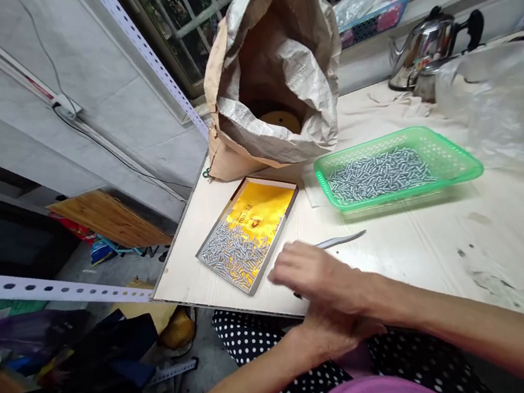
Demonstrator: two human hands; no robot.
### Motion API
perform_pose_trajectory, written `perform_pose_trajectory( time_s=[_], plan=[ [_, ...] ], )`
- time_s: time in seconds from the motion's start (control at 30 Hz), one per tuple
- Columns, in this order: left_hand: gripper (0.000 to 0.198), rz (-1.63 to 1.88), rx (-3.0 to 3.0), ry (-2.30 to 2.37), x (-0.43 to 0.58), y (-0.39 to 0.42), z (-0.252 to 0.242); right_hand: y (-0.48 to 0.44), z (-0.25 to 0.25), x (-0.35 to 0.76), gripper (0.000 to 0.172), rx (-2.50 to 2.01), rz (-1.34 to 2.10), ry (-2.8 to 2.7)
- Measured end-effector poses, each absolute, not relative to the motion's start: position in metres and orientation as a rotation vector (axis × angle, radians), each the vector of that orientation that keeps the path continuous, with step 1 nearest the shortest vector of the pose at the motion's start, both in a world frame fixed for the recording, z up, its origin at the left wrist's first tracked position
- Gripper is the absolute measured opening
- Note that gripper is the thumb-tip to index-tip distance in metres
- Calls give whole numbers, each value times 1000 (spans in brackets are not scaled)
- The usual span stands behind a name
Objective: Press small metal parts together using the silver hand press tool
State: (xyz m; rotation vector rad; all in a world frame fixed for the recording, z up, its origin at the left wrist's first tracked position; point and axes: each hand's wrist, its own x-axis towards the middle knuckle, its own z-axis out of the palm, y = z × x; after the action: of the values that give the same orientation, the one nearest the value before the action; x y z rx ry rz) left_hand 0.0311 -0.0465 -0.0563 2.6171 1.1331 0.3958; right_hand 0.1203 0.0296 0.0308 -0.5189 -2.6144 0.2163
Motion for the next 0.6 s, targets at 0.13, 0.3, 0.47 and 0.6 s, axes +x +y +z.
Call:
perform_pose_trajectory(
  time_s=[0.13, 0.3, 0.47, 0.6],
  plan=[
    [29, 703, 2717, 1280, -1, -16, -25, 73, 79, 179, 21, -805, -38, -2141],
    [23, 421, 2525, 2028, -66, 41, 1, 101, 77, 237, 32, -1227, -265, -2075],
    [25, -46, 2466, 1996, -99, 72, -9, 54, 23, 221, 30, -1142, 146, -2290],
    [25, -158, 2596, 1902, -99, 79, -16, 12, -17, 201, 26, -1173, 504, -2368]
  ],
)
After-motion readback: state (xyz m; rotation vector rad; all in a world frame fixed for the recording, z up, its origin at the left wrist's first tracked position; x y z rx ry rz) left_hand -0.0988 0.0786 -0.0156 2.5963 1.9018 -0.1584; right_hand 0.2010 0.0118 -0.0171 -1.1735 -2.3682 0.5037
